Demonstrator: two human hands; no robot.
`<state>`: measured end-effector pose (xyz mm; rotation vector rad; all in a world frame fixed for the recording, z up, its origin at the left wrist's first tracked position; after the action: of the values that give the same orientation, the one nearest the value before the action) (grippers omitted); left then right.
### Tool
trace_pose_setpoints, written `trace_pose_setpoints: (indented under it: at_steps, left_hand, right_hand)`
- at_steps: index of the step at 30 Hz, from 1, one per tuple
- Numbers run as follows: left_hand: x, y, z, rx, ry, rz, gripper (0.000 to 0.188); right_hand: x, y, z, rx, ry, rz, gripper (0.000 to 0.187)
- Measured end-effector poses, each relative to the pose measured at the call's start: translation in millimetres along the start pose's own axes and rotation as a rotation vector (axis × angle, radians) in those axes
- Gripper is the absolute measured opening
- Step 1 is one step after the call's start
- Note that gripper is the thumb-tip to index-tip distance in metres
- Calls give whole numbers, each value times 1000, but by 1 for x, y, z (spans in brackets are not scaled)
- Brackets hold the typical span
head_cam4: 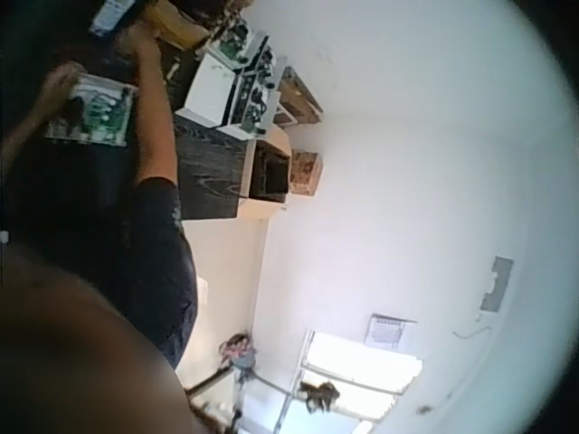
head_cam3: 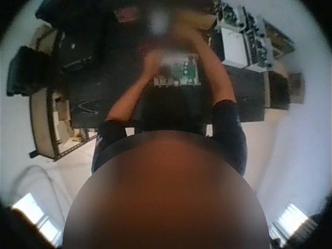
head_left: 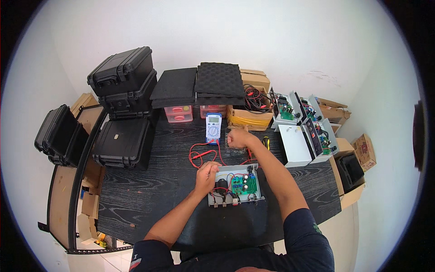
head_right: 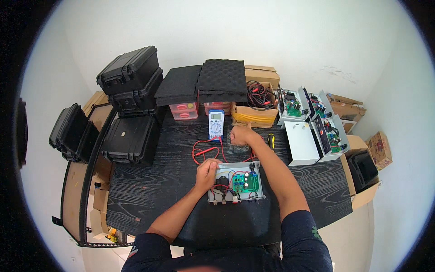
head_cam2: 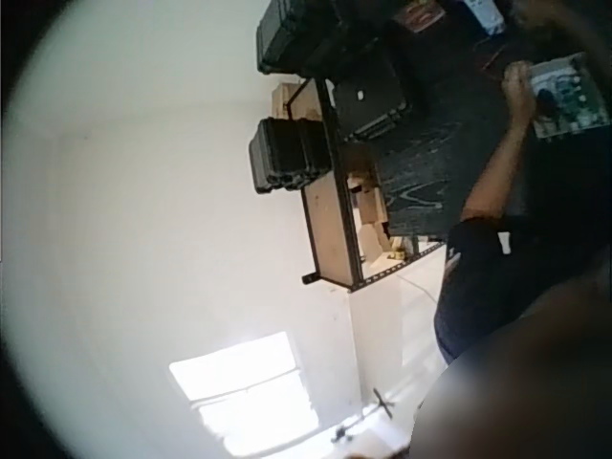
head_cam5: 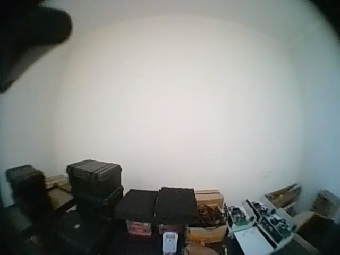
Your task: The person probes a circuit board assembly inside a plastic enclosure with a digital multimeter to verify connectivity or voltage.
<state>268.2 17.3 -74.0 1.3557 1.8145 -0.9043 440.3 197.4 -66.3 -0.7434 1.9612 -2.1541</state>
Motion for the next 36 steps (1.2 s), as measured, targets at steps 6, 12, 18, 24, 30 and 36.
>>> trace_pose_setpoints:
  at_steps: [6,12,18,24,30,36]
  left_hand:
    - [-13,6,-3,-30,117,-2,23]
    - [-11,0,-2,-46,126,-17,23]
    - [-4,3,0,-39,110,-20,22]
    - [-6,3,-1,-41,100,-15,20]
    - [-6,2,-2,-37,84,7,19]
    - [-25,-13,-2,-169,225,-71,18]
  right_hand:
    - [-28,9,-3,-47,1,-206,14]
    - [-3,-3,2,-37,40,-166,14]
    - [-2,0,0,-9,163,-66,15]
    - [-2,3,1,38,193,-39,14]
    - [-6,10,-2,61,251,-24,10]
    - [-1,-11,8,-175,175,-55,18]
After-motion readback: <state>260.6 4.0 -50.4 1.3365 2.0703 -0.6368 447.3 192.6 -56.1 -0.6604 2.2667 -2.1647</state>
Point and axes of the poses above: each hand's wrist, its own z-axis away from the middle knuckle, its own y-axis out of the palm, x = y × z, the point moved 7 cm from there along -z, towards the middle knuckle, and after that the axes turned 11 degrees about -x, right-handed, at the moved point
